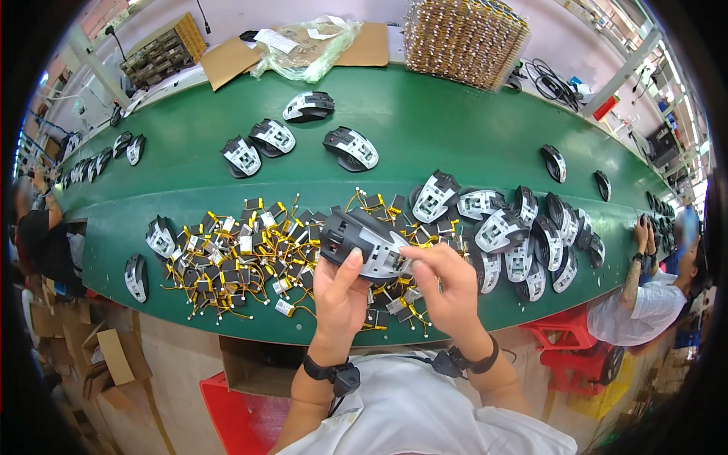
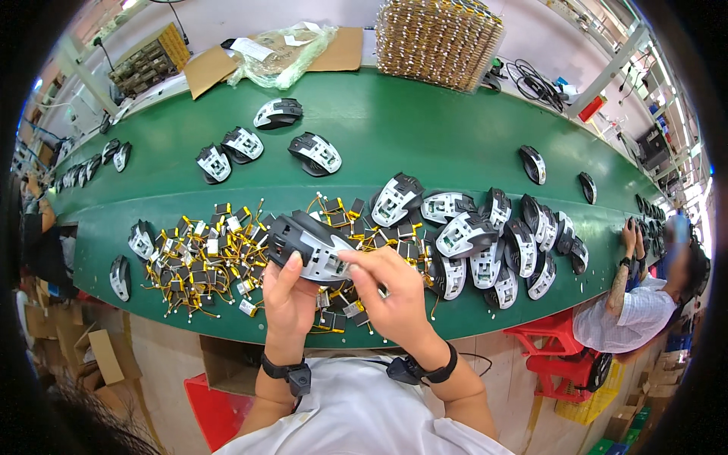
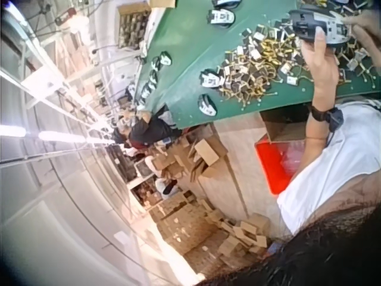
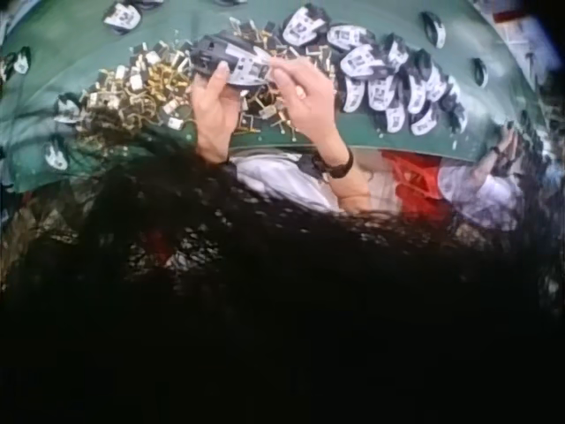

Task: The person assembles electronic devices at a factory workstation. They pick up a device casing, insert a small battery, and connect a yellow wire harness to the internal circuitry. The person repeats this process for multiple units, placing the finished devices on the table.

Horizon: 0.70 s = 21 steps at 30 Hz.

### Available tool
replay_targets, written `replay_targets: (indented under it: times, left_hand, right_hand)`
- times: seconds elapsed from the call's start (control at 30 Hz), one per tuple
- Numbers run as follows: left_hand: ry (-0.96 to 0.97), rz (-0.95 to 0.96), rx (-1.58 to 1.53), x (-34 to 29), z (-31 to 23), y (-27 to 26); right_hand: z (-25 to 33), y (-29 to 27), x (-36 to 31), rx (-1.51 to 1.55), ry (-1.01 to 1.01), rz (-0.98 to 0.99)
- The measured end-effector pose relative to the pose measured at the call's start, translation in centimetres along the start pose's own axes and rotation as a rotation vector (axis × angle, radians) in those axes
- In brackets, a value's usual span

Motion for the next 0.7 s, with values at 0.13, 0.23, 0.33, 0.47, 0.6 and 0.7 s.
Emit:
replay_targets:
  times: [0.13,0.23,0.33,0.47,0.6,0.7]
  left_hand:
    - [0.026,-0.029,-0.014,0.4,0.1,0.1]
    - [0.017,-0.009,-0.018,0.4,0.1,0.5]
    - [0.043,-0.026,0.023,0.1,0.3,0.8]
    - [0.122,-0.084,0.064,0.0,0.9,1.1]
    - [0.074,-0.090,0.011,0.0,1.0,0.5]
    - [0.047,-0.051,-0.063,0.3,0.4,0.6]
  right_hand:
    - [0.4,0.3,0.5,0.006,-0.085,-0.114]
    - [-1.2,0.1,0.4,0.331,-0.013,-0.244]
    - [-1.2,0.3,0.6,0.116,-0.100,-0.223]
    - [-1.5,0.9,0.7,-0.078,-0.135,-0.297]
    - [-0.8,0.9,0.5,-0.203,-0.172,-0.258]
    - [-0.7,0.1,-0.1,-0.116,-0.127,-0.154]
Point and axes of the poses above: each hand's wrist, its own x-axis towards the middle knuckle, its own y-axis out of the palm, z = x × y, the point moved 4 cm from there along x, towards the middle knuckle, and after that the axes turned 12 degrees about z, right-handed, at the moved point
